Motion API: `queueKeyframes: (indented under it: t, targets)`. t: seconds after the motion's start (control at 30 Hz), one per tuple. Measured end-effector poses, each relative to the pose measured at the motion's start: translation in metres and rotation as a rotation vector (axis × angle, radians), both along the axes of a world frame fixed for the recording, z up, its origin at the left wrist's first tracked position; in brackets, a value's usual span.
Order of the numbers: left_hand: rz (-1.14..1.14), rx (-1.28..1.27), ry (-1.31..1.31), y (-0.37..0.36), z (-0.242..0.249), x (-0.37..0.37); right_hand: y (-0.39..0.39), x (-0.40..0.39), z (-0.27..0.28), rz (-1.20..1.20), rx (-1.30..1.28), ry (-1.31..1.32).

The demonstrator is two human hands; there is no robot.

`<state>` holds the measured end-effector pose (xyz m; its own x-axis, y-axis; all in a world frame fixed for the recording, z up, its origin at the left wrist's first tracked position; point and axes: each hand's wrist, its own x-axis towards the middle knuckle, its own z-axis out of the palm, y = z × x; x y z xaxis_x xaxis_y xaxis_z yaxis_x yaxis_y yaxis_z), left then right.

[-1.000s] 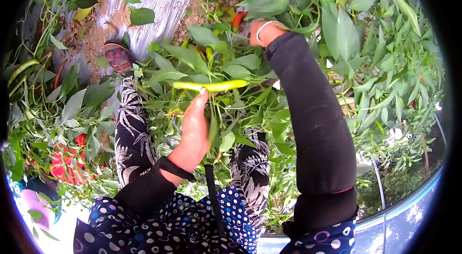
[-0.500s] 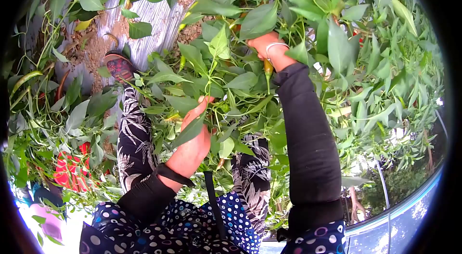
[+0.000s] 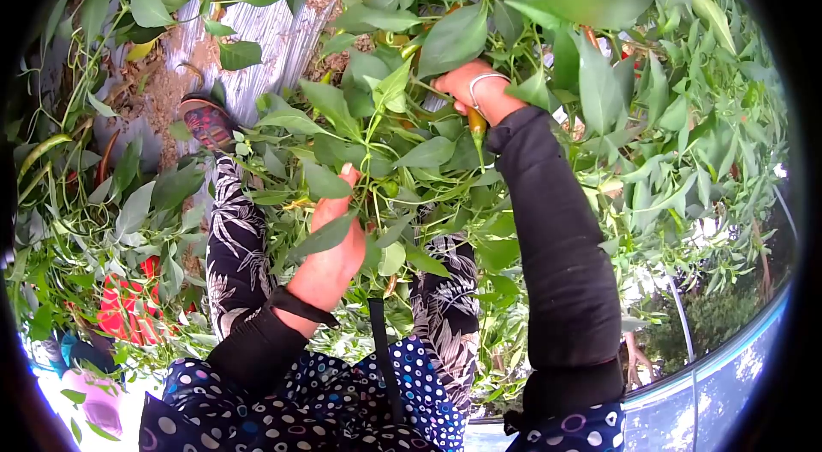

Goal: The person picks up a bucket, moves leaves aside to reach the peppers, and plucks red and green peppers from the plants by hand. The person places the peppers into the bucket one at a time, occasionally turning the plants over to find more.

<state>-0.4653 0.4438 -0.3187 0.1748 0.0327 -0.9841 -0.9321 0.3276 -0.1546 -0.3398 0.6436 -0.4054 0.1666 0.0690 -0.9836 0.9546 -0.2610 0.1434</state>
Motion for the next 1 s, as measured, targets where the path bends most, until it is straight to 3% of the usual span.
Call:
queueKeyframes:
  t: [0.07,0.13,0.2,0.27,0.33,0.43,0.5,0.53,0.6,0.63,0.67,0.73,0.77,0.8,0.83,0.93,1.0]
  targets:
    - [-0.018,-0.008,-0.005,0.0,-0.001,-0.001,0.002,-0.003,0.003,0.061,0.001,-0.043]
    - [0.049,0.066,-0.075,0.005,0.003,-0.006,0.003,0.001,0.009,-0.029,0.093,0.126]
    - [0.052,0.048,-0.086,0.003,0.002,-0.002,0.0,0.005,0.004,-0.074,0.069,0.09]
    - [0.002,-0.063,-0.107,0.004,0.001,-0.001,-0.006,0.007,0.001,0.138,0.27,0.126]
    - [-0.005,-0.053,-0.109,0.006,0.002,-0.004,-0.013,0.007,0.002,0.056,0.306,0.026]
    - [0.029,0.013,-0.063,0.009,0.001,-0.007,-0.024,0.014,0.013,-0.045,0.408,0.283]
    - [-0.172,0.167,0.2,0.003,-0.008,-0.003,-0.026,0.002,0.039,0.031,0.421,0.25]
    - [-0.173,0.167,0.199,0.003,-0.01,-0.004,-0.03,-0.001,0.051,0.105,0.435,0.213]
    - [-0.551,0.224,0.686,0.009,-0.013,-0.014,-0.044,0.005,0.065,0.224,0.465,0.209]
    - [-0.431,0.322,0.7,0.015,-0.014,-0.021,-0.064,0.023,0.06,0.499,0.672,0.43]
    - [-0.442,0.32,0.691,0.021,-0.009,-0.026,-0.077,0.02,0.064,0.042,0.759,0.585]
    - [-0.337,0.445,0.556,0.023,-0.015,-0.026,-0.082,0.021,0.074,0.194,0.582,0.524]
    - [-0.341,0.446,0.554,0.025,-0.013,-0.026,-0.084,0.016,0.085,0.152,0.572,0.571]
    - [-0.288,0.402,0.409,0.028,-0.009,-0.027,-0.085,0.013,0.091,0.348,0.59,0.513]
    - [-0.235,0.355,0.265,0.03,-0.007,-0.026,-0.089,0.016,0.092,0.3,0.607,0.544]
    - [-0.292,0.307,0.18,0.024,-0.013,-0.028,-0.098,0.014,0.101,0.262,0.67,0.56]
    - [-0.406,0.229,0.2,0.018,-0.014,-0.022,-0.103,0.009,0.107,0.11,0.635,0.466]
